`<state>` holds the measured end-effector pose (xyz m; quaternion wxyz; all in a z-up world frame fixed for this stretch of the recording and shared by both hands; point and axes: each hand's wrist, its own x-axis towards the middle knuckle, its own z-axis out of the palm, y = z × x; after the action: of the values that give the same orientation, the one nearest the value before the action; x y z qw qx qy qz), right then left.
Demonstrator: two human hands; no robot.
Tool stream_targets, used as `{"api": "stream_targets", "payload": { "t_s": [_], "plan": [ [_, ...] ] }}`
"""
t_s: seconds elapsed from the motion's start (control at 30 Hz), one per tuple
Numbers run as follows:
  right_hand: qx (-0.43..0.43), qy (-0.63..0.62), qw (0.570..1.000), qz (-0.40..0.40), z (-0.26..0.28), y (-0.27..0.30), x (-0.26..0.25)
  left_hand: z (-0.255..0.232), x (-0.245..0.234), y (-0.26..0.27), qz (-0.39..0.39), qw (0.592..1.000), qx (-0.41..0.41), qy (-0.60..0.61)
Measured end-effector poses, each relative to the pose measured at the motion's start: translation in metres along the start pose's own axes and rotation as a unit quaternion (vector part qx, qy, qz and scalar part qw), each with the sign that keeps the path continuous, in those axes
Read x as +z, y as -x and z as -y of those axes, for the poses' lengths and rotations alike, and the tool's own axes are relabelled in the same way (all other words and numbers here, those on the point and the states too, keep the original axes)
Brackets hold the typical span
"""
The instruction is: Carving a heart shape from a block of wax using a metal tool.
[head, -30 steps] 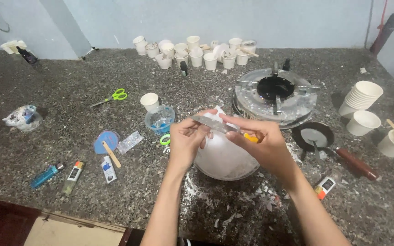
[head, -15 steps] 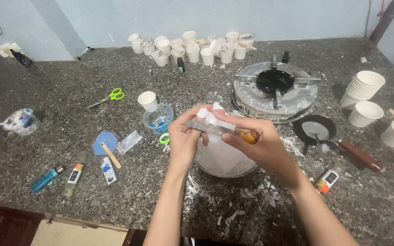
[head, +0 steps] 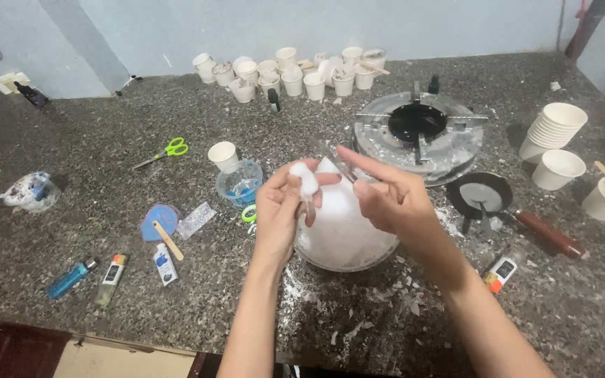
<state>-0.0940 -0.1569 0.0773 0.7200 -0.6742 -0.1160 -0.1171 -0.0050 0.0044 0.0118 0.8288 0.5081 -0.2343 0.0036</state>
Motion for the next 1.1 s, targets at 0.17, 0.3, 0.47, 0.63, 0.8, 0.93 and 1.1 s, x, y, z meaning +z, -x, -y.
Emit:
{"api": "stream_targets", "payload": {
  "t_s": [0.17,0.3,0.47,0.63,0.8,0.93,1.1],
  "plan": [
    [-0.018,0.033,0.998,0.048,-0.024,-0.003,-0.01,0.02,-0.015,-0.003,0.002,0.995,-0.05,0.084],
    [-0.056,0.068,0.992,0.089,-0.027,-0.002,-0.007,0.017,-0.011,0.0,0.01,0.993,-0.078,0.085],
    [-0.054,0.073,0.993,0.081,-0.028,-0.002,-0.008,-0.007,0.006,0.003,0.026,0.995,-0.06,0.071],
    [-0.055,0.077,0.994,0.062,-0.036,-0.004,-0.007,0.001,0.005,0.001,0.017,0.996,-0.049,0.077],
    [-0.058,0.106,0.993,0.017,-0.058,-0.008,-0.017,0.024,-0.007,-0.005,-0.008,0.995,-0.067,0.076],
    [-0.007,0.071,0.997,0.006,-0.026,-0.003,-0.004,0.01,0.001,0.002,0.008,0.992,-0.082,0.094],
    [0.036,0.064,0.997,-0.033,-0.018,-0.001,-0.002,-0.013,0.018,0.007,0.049,0.994,-0.091,0.034]
  ]
}}
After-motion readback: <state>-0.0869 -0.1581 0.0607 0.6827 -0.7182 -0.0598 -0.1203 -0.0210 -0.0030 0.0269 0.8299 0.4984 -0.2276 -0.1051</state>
